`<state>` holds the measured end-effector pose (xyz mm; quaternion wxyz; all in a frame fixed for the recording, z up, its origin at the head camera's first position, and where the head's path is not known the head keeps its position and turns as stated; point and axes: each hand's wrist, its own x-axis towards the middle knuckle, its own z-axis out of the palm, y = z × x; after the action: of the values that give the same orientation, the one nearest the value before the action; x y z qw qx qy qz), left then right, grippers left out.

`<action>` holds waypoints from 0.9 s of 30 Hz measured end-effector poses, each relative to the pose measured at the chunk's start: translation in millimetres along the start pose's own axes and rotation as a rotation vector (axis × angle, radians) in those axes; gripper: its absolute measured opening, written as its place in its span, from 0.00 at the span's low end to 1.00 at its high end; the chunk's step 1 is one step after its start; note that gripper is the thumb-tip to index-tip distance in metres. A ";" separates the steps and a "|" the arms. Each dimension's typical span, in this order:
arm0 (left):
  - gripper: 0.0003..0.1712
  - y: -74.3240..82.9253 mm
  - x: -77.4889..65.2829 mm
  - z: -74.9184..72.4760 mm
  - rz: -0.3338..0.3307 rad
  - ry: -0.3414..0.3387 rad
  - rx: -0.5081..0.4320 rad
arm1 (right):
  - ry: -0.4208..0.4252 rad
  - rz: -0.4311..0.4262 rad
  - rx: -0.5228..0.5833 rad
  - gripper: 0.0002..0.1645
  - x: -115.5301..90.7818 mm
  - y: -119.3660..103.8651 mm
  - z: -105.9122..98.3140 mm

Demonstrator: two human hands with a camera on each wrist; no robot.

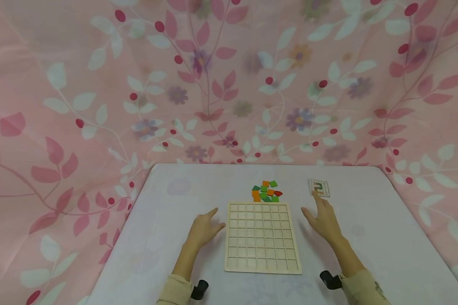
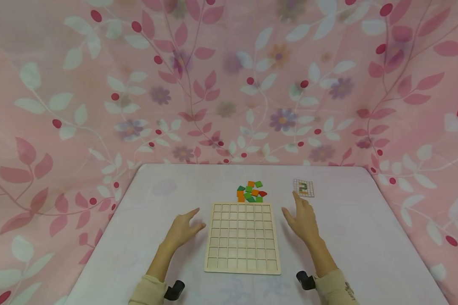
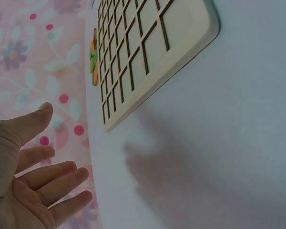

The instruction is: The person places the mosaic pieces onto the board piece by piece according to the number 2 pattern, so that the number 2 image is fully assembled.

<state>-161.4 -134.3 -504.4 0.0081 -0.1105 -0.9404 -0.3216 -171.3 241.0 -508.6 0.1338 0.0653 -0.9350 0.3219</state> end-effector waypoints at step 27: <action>0.35 -15.0 -9.8 51.2 -0.024 -0.113 0.048 | -0.200 -0.015 0.007 0.18 69.7 -13.7 98.5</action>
<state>-152.2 -116.8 -554.9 -0.0464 -0.1169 -0.9480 -0.2924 -255.5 166.7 -554.9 0.0419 0.1048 -0.9420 0.3161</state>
